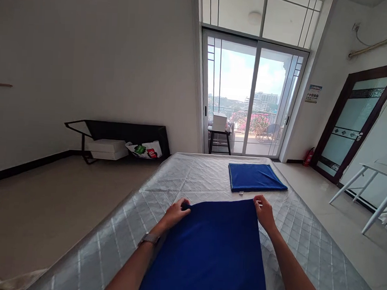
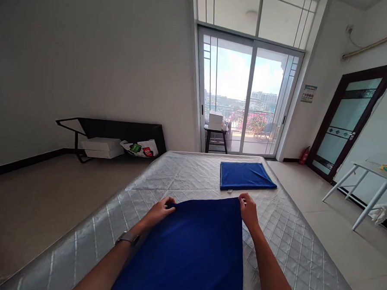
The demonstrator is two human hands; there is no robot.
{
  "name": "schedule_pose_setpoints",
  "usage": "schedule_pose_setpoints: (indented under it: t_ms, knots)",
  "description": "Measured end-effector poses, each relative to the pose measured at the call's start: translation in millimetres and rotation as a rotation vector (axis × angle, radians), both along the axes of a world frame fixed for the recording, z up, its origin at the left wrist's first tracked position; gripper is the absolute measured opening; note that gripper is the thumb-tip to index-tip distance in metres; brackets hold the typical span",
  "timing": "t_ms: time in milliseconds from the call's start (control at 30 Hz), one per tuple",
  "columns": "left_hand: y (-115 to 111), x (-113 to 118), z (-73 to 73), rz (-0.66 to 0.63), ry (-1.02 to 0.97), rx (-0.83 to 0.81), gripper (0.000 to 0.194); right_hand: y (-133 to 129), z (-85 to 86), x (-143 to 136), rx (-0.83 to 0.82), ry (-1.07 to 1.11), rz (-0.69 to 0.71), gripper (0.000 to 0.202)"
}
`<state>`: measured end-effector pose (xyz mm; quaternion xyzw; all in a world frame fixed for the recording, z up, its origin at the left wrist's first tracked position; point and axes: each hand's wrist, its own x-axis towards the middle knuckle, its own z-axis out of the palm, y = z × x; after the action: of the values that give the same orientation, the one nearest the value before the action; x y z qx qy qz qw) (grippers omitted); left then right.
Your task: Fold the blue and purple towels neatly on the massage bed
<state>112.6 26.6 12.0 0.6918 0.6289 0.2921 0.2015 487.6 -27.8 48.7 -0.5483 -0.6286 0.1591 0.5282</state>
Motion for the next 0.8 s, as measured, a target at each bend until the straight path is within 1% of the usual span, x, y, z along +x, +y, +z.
schedule_pose_setpoints:
  t_ms: [100, 200, 267, 400, 500, 633, 733, 800]
  knots:
    - [-4.8, -0.4, 13.4, -0.055, -0.244, 0.029, 0.041, -0.3, 0.7, 0.8, 0.034, -0.037, 0.025, 0.026]
    - [-12.3, -0.9, 35.1, -0.009, -0.512, 0.084, 0.053, -1.3, 4.6, 0.8, 0.087, -0.046, 0.026, 0.030]
    - [-19.4, -3.2, 51.4, 0.023, -0.607, 0.119, 0.056, -3.5, 9.5, -0.2, 0.137, -0.032, 0.007, 0.031]
    - [-38.4, -11.7, 80.9, -0.021, -0.734, 0.142, 0.056, -14.2, 25.4, -5.8, 0.259, -0.017, -0.067, 0.030]
    - [-55.9, -15.8, 102.1, -0.007, -0.783, 0.165, 0.055, -27.3, 42.7, -12.8, 0.384, -0.023, -0.147, 0.027]
    - [-85.6, -15.0, 137.6, 0.021, -0.817, 0.207, 0.048, -48.9, 74.7, -21.4, 0.525, -0.005, -0.236, 0.026]
    - [-114.8, -13.9, 166.4, 0.032, -0.797, 0.270, 0.042, -72.2, 101.9, -25.4, 0.603, 0.033, -0.267, 0.021]
    - [-138.6, -13.6, 184.1, 0.087, -0.788, 0.359, 0.040, -93.4, 119.0, -27.1, 0.665, 0.046, -0.292, 0.017]
